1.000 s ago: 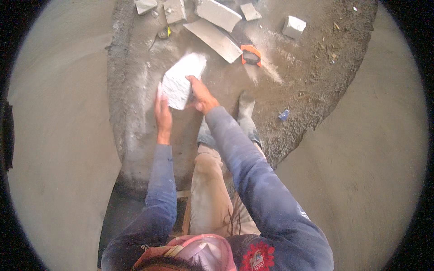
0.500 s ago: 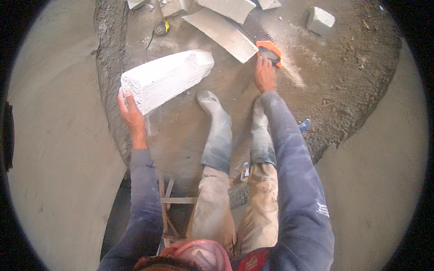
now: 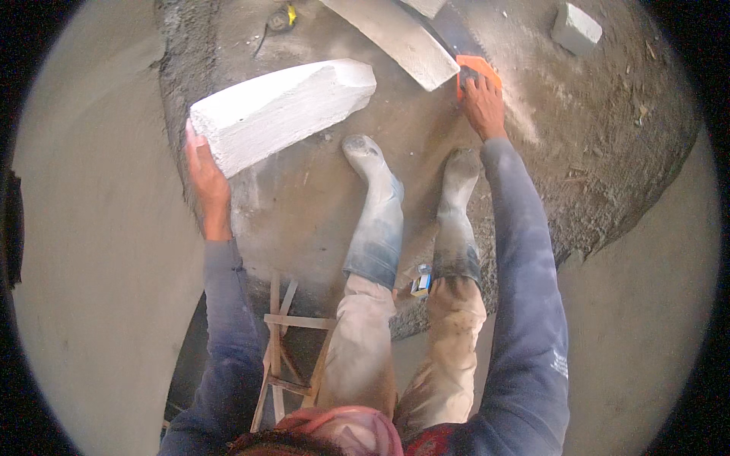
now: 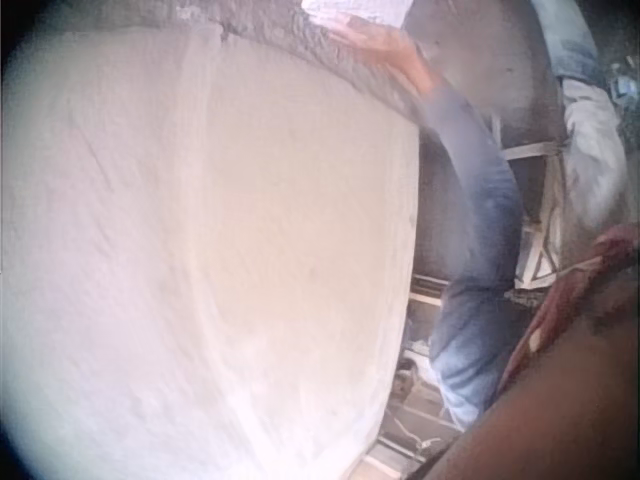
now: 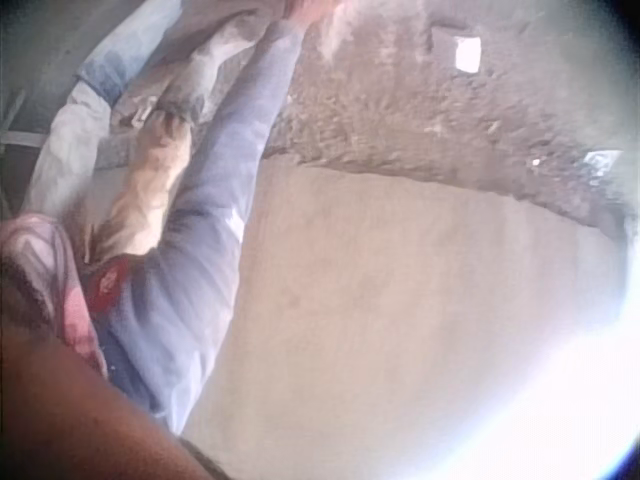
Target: The person measures a white tile with a tape measure, marks it, and uses a hand saw to cut it into smaller pieces. The cut pieces are set aside on the floor.
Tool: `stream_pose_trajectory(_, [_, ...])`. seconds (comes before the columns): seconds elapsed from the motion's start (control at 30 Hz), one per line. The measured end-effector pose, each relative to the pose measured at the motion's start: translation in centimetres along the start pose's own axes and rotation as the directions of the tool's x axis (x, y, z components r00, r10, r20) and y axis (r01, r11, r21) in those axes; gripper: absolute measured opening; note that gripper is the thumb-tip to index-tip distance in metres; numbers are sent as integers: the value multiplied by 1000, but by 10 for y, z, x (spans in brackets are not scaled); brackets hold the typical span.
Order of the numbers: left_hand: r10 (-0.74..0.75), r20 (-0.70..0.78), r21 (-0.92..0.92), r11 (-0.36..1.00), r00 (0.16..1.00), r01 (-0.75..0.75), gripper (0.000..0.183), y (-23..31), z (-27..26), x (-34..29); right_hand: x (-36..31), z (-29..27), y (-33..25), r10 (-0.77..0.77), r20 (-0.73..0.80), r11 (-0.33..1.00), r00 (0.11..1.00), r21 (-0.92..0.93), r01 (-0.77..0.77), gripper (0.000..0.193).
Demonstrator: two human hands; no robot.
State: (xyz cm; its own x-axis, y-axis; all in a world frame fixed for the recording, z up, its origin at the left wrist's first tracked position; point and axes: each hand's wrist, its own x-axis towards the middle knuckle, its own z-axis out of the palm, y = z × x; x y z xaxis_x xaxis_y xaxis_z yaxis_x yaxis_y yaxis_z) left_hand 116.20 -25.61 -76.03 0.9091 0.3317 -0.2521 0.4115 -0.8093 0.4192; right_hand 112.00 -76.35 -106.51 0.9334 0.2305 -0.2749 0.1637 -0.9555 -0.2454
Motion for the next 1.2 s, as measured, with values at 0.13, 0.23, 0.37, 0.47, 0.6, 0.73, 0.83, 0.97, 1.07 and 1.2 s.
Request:
stream_pose_trajectory(0.13, [-35, 14, -80, 996, 999, 36, 76, -6, 2, 8, -14, -38, -6, 55, 138, 992, 989, 104, -70, 41])
stream_pose_trajectory(0.23, [-147, -21, -142, 980, 989, 143, 78, -2, 6, 15, -24, -95, -23, -14, 52, 991, 999, 133, 7, 25])
stream_pose_trajectory(0.37, [-52, -118, -80, 996, 992, 43, 79, -1, 15, 6, -40, -177, -48, -33, -94, 994, 995, 96, 42, 18])
stream_pose_trajectory(0.47, [-14, -144, -34, 999, 990, 9, 80, 3, 19, 0, -74, -238, -76, 86, -79, 973, 993, 222, -67, 30])
stream_pose_trajectory(0.6, [-13, -156, -13, 1000, 988, 11, 82, 7, 23, -6, -156, -339, -143, 394, 190, 777, 899, 454, -437, 38])
stream_pose_trajectory(0.73, [-17, -169, -18, 1000, 985, 14, 78, 38, 19, -23, -242, -419, -188, 455, 370, 579, 810, 568, -585, 72])
stream_pose_trajectory(0.83, [53, -192, -1, 999, 980, -55, 69, 51, 25, -37, -261, -453, -217, 336, 316, 656, 887, 598, -461, 77])
stream_pose_trajectory(0.97, [129, -175, 7, 991, 976, -130, 60, 77, 38, -56, -245, -493, -240, 206, 310, 676, 928, 641, -364, 71])
stream_pose_trajectory(1.07, [107, -157, 25, 994, 982, -105, 57, 91, 44, -76, -246, -506, -235, 180, 317, 708, 931, 616, -346, 71])
stream_pose_trajectory(1.2, [118, -151, 33, 993, 981, -115, 59, 95, 54, -90, -225, -486, -213, 143, 359, 740, 923, 581, -340, 67])
